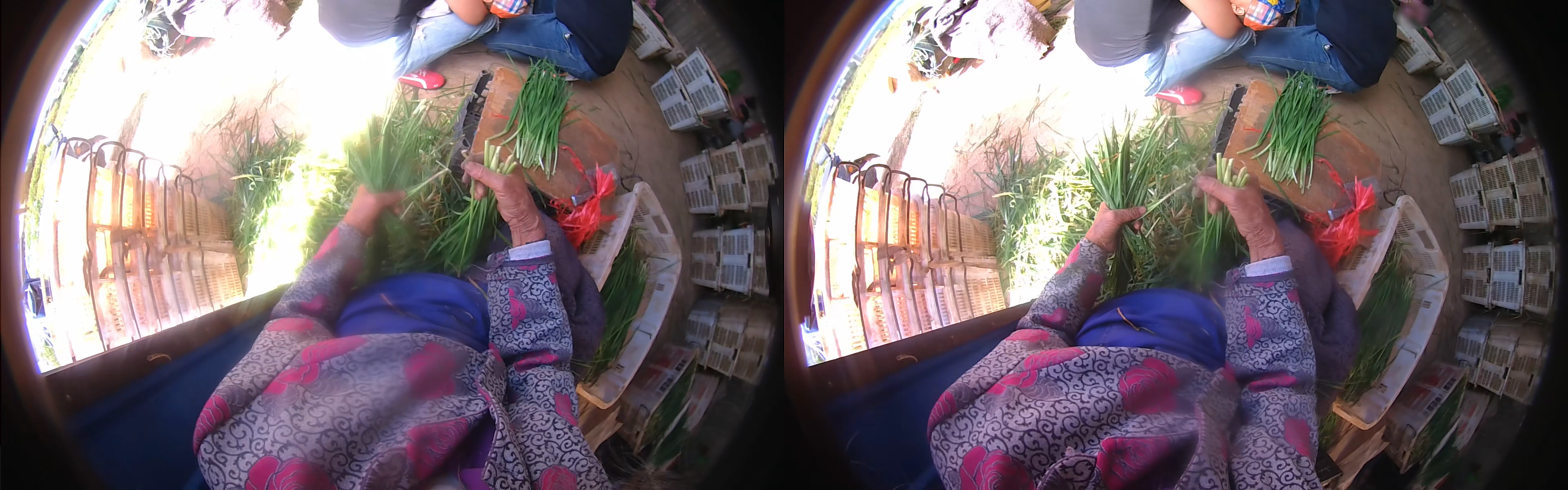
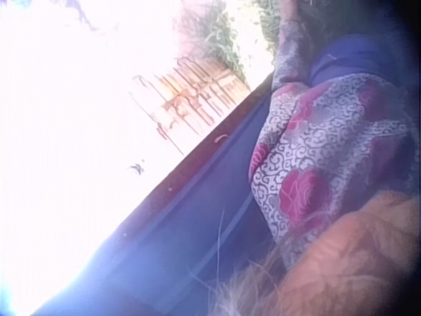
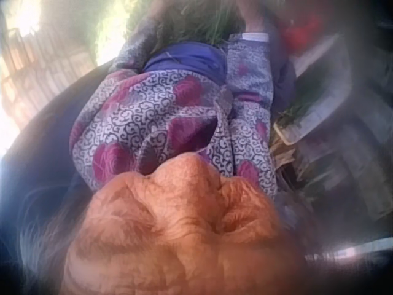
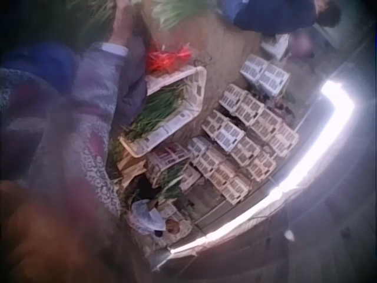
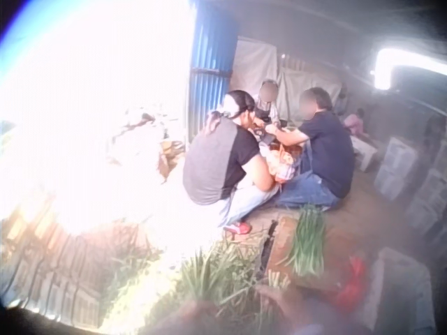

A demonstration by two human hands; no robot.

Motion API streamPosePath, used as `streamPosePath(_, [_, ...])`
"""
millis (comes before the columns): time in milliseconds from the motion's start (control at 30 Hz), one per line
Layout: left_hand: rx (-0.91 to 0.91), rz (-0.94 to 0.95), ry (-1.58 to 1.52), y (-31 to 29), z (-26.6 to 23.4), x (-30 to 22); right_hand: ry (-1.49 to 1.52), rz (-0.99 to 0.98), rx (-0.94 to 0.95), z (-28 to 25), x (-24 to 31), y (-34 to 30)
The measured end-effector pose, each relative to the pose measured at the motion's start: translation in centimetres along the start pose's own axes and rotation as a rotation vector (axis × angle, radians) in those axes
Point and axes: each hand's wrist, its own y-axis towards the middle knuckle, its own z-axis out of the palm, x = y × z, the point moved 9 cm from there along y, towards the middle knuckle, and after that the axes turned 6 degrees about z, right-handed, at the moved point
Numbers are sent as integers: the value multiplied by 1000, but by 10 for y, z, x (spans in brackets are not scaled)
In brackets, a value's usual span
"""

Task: The person gathers bunches of green vegetables by hand, trims the roots using a knife, and places the finished bundles into a plastic crate.

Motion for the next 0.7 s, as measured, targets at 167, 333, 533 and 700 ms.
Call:
streamPosePath(167, [-12, -88, -135, -9, 13, -7, -333, 73, -59, -19, -53, 12])
streamPosePath(333, [110, -176, -76, -13, 24, 7, -93, 50, 100, 35, -23, 3])
streamPosePath(533, [114, -148, -343, -24, 56, -19, -134, 37, 2, 41, -32, 9])
streamPosePath(700, [46, -25, -206, -13, 43, -14, -319, -58, -102, 41, -38, 12])
